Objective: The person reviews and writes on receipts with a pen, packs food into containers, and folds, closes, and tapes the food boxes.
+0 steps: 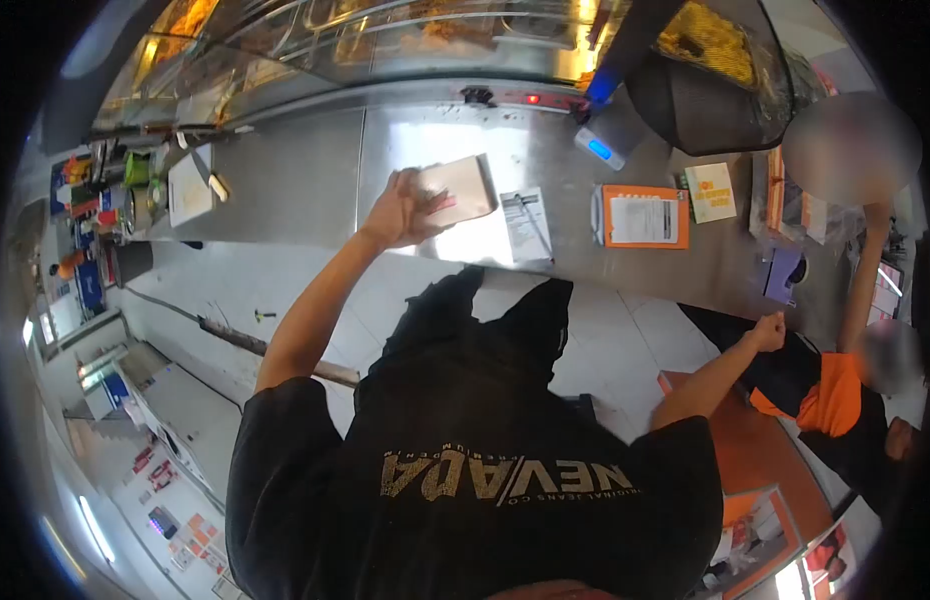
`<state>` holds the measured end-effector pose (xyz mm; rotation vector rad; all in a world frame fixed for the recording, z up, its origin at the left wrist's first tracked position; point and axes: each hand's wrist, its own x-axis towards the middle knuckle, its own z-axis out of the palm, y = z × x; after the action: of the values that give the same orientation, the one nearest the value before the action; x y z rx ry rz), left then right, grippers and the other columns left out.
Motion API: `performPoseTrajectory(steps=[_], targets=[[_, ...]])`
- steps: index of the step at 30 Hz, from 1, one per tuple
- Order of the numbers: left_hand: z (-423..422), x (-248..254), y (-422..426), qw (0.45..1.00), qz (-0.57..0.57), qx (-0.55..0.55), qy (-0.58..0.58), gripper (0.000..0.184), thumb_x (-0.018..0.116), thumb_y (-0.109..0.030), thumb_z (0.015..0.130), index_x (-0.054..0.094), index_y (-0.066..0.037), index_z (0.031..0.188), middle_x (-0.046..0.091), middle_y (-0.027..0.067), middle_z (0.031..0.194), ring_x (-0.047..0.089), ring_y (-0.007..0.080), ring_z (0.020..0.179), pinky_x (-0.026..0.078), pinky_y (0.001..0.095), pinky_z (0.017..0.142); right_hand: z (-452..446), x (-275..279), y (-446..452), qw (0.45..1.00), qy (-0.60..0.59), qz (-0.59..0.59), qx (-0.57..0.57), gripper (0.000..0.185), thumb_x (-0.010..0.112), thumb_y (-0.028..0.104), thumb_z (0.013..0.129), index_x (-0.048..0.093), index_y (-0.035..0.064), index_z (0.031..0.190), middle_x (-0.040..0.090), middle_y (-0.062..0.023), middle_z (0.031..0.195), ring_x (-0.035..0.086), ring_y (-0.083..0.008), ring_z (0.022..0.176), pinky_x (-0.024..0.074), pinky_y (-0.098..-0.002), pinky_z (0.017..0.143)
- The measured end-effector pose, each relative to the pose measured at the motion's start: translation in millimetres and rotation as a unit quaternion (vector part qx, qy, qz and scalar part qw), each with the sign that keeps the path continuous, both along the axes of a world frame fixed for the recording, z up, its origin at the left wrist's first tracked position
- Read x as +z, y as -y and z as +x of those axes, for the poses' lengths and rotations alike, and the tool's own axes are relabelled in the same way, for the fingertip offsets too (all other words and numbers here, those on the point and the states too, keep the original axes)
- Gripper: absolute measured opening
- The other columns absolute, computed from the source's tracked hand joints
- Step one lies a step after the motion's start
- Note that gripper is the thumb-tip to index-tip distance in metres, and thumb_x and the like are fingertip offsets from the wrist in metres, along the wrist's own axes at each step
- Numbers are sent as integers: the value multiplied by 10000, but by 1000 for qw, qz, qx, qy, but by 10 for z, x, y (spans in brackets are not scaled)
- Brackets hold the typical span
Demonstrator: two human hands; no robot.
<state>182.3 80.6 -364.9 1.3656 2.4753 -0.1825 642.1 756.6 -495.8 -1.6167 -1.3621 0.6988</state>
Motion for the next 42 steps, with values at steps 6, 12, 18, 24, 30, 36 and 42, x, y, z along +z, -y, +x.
performPoseTrajectory(steps=[6,12,18,24,30,36,42], targets=[[-128,-268,246,991,130,-37,4,536,711,-545,837,703,-238,1276,507,221,1418,434,408,1246,364,497,1105,-2023,1002,3811,861,-174,-217,425,181,732,100,934,701,38,1101,721,-68,993,705,-163,825,607,-314,722],[-116,-149,268,988,152,-9,23,570,770,-489,766,713,-228,1270,502,242,1301,445,414,1192,442,472,1034,-3334,637,5720,767,-155,-338,523,171,712,88,945,713,-68,1016,734,-84,821,698,-127,697,573,-255,587],[-144,-136,267,990,138,-24,23,598,781,-492,750,705,-240,1287,501,248,1247,457,408,1151,457,475,1014,-3298,279,5682,789,-122,-215,563,272,716,154,948,544,19,788,724,-138,744,717,-221,624,571,-318,545],[-148,-120,298,995,79,-58,17,597,672,-556,841,688,-203,1323,573,220,1237,437,373,1183,366,452,1045,-3388,605,5192,646,289,123,696,383,753,377,862,570,43,819,678,-196,713,694,-411,699,553,-507,666],[29,-66,513,936,348,36,33,673,841,-354,758,627,-104,1346,421,270,1425,385,504,1346,361,541,1141,-3340,717,4400,605,380,182,676,466,819,274,763,672,112,1174,614,-140,1230,522,-355,1251,494,-505,956],[647,188,803,851,458,234,109,496,859,-251,771,693,-42,1189,512,211,1364,492,404,1281,464,475,1049,-4057,611,4160,427,468,146,760,325,819,222,784,699,153,1078,630,-123,1218,540,-368,1234,498,-488,955],[647,215,610,767,518,280,253,494,860,-211,796,665,-32,1213,649,170,1204,650,310,1096,545,409,937,-4207,1633,3988,636,308,64,704,309,845,246,804,682,100,1022,722,-101,971,702,-346,867,524,-413,729]])
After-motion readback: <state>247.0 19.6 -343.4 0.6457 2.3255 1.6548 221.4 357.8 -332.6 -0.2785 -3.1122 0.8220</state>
